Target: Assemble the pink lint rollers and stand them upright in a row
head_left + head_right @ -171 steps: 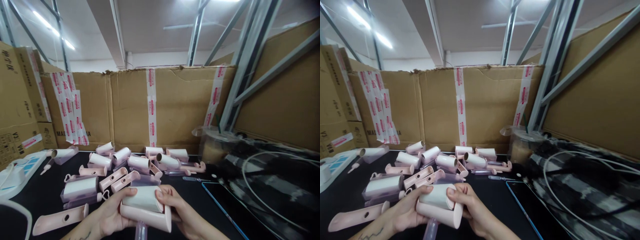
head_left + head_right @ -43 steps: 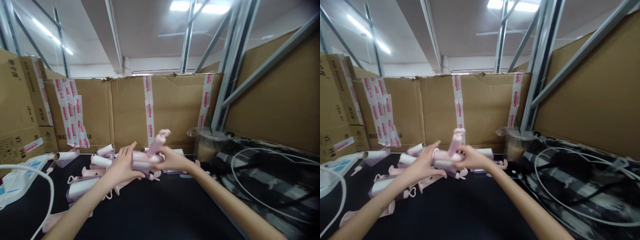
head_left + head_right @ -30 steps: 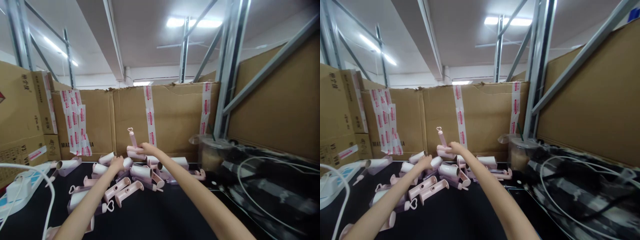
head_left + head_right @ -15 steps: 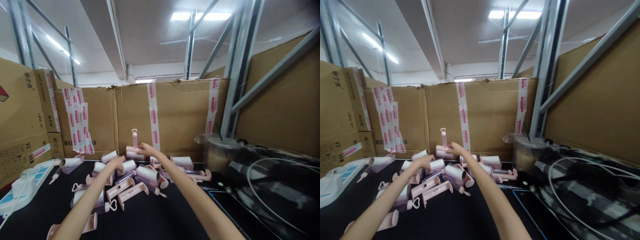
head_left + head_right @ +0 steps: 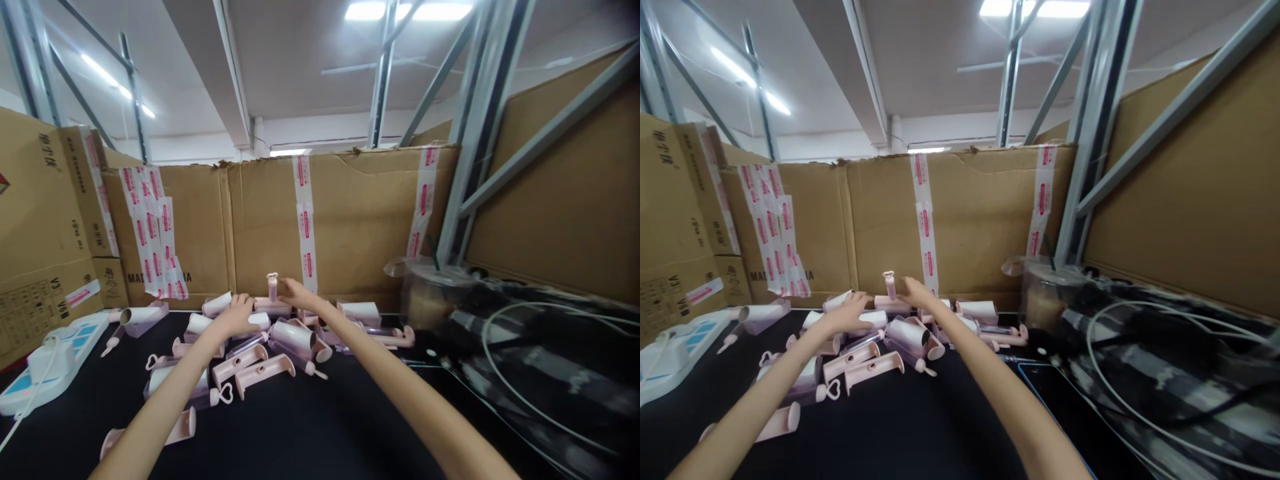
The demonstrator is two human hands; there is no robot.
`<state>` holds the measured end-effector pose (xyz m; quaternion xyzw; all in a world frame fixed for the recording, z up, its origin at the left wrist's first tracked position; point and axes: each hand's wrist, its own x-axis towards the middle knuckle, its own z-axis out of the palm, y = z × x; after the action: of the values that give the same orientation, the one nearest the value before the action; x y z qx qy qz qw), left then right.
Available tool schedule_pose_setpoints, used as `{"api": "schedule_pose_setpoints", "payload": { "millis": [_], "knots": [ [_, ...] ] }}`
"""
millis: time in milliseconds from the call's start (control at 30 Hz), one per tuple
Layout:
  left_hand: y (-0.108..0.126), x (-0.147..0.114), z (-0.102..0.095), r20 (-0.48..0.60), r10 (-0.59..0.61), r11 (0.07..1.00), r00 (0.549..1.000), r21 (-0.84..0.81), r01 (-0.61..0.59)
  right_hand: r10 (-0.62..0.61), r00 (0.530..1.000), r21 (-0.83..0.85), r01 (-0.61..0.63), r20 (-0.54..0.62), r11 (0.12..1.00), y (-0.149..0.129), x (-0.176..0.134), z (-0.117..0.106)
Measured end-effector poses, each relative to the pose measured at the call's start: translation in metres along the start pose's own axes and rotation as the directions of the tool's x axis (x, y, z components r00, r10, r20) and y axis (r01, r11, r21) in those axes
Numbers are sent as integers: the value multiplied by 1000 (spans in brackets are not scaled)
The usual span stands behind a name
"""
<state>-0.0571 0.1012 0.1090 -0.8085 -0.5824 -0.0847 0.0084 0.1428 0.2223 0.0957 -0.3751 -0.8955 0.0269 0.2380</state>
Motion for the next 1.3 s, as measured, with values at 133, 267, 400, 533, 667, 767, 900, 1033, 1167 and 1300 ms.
{"api": "schedule_pose_setpoints", "payload": {
  "millis": [133, 267, 400, 533, 667, 767, 900, 1033, 1167, 1300],
  "knots": [
    [27, -43, 1, -44, 159, 987, 986, -11, -160, -75, 995, 17, 76, -59, 997, -28, -54, -23],
    [47, -68, 29, -62, 166, 986, 984, 40, -164, -172, 985, -3, 172, -18, 985, -64, -119, -27],
    [55, -71, 60, -56, 183, 981, 982, 71, -179, -186, 982, -84, 182, -40, 980, -81, -149, -19],
    [57, -73, 72, -48, 210, 975, 977, 82, -205, -176, 983, -181, 165, -45, 970, -77, -140, -13],
    [60, -77, 72, -41, 224, 972, 974, 86, -220, -215, 977, -224, 208, -7, 952, -72, -103, -6],
    [62, -79, 71, -45, 223, 971, 974, 92, -219, -266, 961, -216, 276, 77, 936, -73, -74, 5],
    [61, -81, 76, -48, 213, 973, 976, 100, -207, -301, 941, -192, 327, 151, 925, -68, -52, 12],
    [61, -84, 71, -96, 224, 974, 970, 39, -222, -202, 977, -201, 213, 71, 956, -43, -35, -9],
    [56, -64, 37, -180, 212, 976, 960, -9, -217, -18, 999, -234, 25, 35, 972, -12, -11, -24],
    [35, -3, 6, -106, 66, 998, 992, 11, -65, 46, 980, -247, 4, 196, 969, 5, 7, -10]
  ]
}}
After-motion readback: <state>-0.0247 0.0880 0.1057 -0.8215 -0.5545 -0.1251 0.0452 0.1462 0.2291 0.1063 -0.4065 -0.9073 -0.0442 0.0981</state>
